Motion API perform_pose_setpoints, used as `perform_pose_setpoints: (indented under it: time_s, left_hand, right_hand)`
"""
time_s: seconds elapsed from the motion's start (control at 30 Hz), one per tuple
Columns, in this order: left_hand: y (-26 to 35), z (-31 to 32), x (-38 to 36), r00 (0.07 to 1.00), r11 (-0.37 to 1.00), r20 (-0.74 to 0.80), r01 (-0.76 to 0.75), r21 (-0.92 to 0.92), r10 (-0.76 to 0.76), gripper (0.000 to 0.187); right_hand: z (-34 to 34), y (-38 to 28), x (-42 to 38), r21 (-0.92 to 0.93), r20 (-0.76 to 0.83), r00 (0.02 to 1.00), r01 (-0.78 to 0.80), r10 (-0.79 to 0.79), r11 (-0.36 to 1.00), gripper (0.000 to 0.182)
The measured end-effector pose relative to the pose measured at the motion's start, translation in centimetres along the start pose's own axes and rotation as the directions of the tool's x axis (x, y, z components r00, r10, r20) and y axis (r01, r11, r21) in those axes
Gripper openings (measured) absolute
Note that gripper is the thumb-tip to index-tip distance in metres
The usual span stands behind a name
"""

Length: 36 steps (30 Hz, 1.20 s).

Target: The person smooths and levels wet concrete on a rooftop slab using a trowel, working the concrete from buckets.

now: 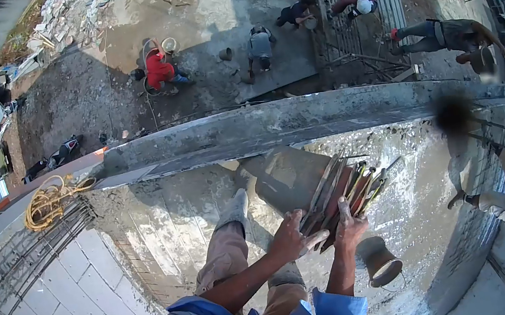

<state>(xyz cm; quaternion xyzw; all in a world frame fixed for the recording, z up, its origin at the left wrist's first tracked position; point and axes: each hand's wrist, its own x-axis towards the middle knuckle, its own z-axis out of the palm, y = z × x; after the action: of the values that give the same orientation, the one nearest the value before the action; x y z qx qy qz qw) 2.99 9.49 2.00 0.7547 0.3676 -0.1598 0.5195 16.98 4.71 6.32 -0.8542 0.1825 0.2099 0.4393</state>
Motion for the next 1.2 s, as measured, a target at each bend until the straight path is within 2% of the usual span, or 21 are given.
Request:
perform_pose_setpoints:
  time_s: [0.03,0.1,0.2,0.27,0.33,0.4,0.43,0.53,0.6,0.67,0.7,0.77,0.8,0.83,0.87,0.93,1.0,1.03,1.07,1.13,1.2]
  left_hand:
    - [0.6,-1.3,0.8,0.96,0.965,-0.128,-0.234,0.119,0.249,0.09]
    - [2.6,-4.1,2.4,0.928,0.953,-0.282,-0.284,-0.106,0.245,0.074]
    - [5.9,-9.7,5.1,0.946,0.921,-0.304,-0.212,-0.327,0.11,0.069]
    - [6.0,-11.8,7.0,0.846,0.885,-0.501,-0.364,-0.289,0.184,0.067]
    - [4.7,-13.3,9.4,0.819,0.849,-0.545,-0.409,-0.334,0.18,0.068]
    - [0.8,-13.9,12.1,0.704,0.858,-0.631,-0.501,-0.115,0.326,0.069]
    - [-1.8,-13.7,13.6,0.655,0.85,-0.674,-0.521,-0.074,0.342,0.068]
    - [-7.0,-17.2,16.7,0.751,0.883,-0.657,-0.344,-0.318,0.056,0.058]
    - [-12.1,-18.8,18.3,0.767,0.803,-0.622,-0.266,-0.533,-0.158,0.052]
    - [-17.0,-20.3,17.7,0.737,0.896,-0.666,-0.216,-0.389,-0.111,0.051]
    - [-18.2,-21.0,16.5,0.706,0.966,-0.707,-0.154,-0.206,-0.039,0.046]
    - [-21.7,-20.3,13.8,0.715,0.981,-0.695,-0.078,-0.176,-0.068,0.043]
    - [-24.0,-19.2,12.8,0.747,0.942,-0.643,-0.07,-0.328,-0.168,0.045]
    - [-24.4,-18.5,10.6,0.706,0.999,-0.707,-0.03,0.039,0.049,0.047]
    - [-24.8,-17.8,8.4,0.674,0.916,-0.684,0.025,0.401,0.281,0.049]
    - [-29.6,-14.0,6.4,0.832,0.996,-0.549,0.048,-0.073,-0.08,0.06]
    - [-26.0,-13.3,4.3,0.875,0.985,-0.452,0.145,-0.098,-0.174,0.06]
    - [-24.4,-12.9,3.6,0.889,0.96,-0.364,0.255,-0.114,-0.279,0.061]
    - [-24.5,-11.5,3.3,0.9,0.966,-0.35,0.242,-0.097,-0.26,0.061]
    - [-26.7,-7.8,4.1,0.888,0.932,-0.418,-0.03,0.362,0.191,0.058]
    - [-25.0,-6.2,5.7,0.927,0.938,-0.312,-0.101,0.332,0.21,0.057]
  right_hand:
    - [0.6,-1.4,0.4,0.034,0.03,0.996,0.078,-0.079,0.996,0.042]
    - [1.8,-4.2,1.3,0.028,0.046,0.976,0.213,-0.214,0.977,0.045]
    - [4.6,-9.2,1.7,0.017,0.089,0.962,0.259,-0.26,0.966,0.045]
    - [7.2,-11.9,1.5,0.109,0.102,0.933,0.335,-0.346,0.936,0.044]
    - [10.1,-14.4,0.9,0.163,0.173,0.893,0.389,-0.415,0.907,0.044]
    - [14.0,-15.2,0.6,0.313,0.166,0.838,0.456,-0.52,0.834,0.047]
    - [16.2,-15.3,0.6,0.271,0.191,0.809,0.501,-0.556,0.822,0.05]
    - [23.1,-15.3,0.0,-0.025,0.337,0.778,0.571,-0.531,0.821,0.062]
    - [28.6,-10.5,1.7,-0.072,0.543,0.689,0.607,-0.48,0.791,0.08]
    - [29.2,-7.2,1.1,-0.351,0.582,0.704,0.669,-0.406,0.655,0.081]
    - [28.7,-5.3,1.2,-0.314,0.574,0.719,0.634,-0.391,0.706,0.078]
    - [26.4,-0.2,1.6,-0.274,0.616,0.736,0.535,-0.282,0.799,0.072]
    - [24.4,2.8,2.3,-0.272,0.661,0.725,0.473,-0.194,0.838,0.068]
    - [21.7,5.7,2.5,-0.283,0.686,0.715,0.43,-0.132,0.857,0.061]
    - [18.6,7.9,2.0,-0.262,0.655,0.753,0.309,-0.067,0.915,0.051]
    - [11.5,15.2,3.4,-0.476,0.599,0.793,0.238,0.114,0.847,0.058]
    - [3.3,22.4,4.4,-0.673,0.438,0.86,0.12,0.262,0.73,0.06]
    - [-0.7,27.8,5.3,-0.71,0.281,0.872,-0.092,0.401,0.698,0.058]
    - [-4.9,32.3,5.7,-0.691,0.211,0.893,-0.152,0.398,0.707,0.056]
    - [-10.1,28.2,2.6,-0.395,0.126,0.816,-0.48,0.564,0.783,0.043]
    - [-14.1,29.2,1.1,-0.359,0.102,0.84,-0.469,0.533,0.807,0.04]
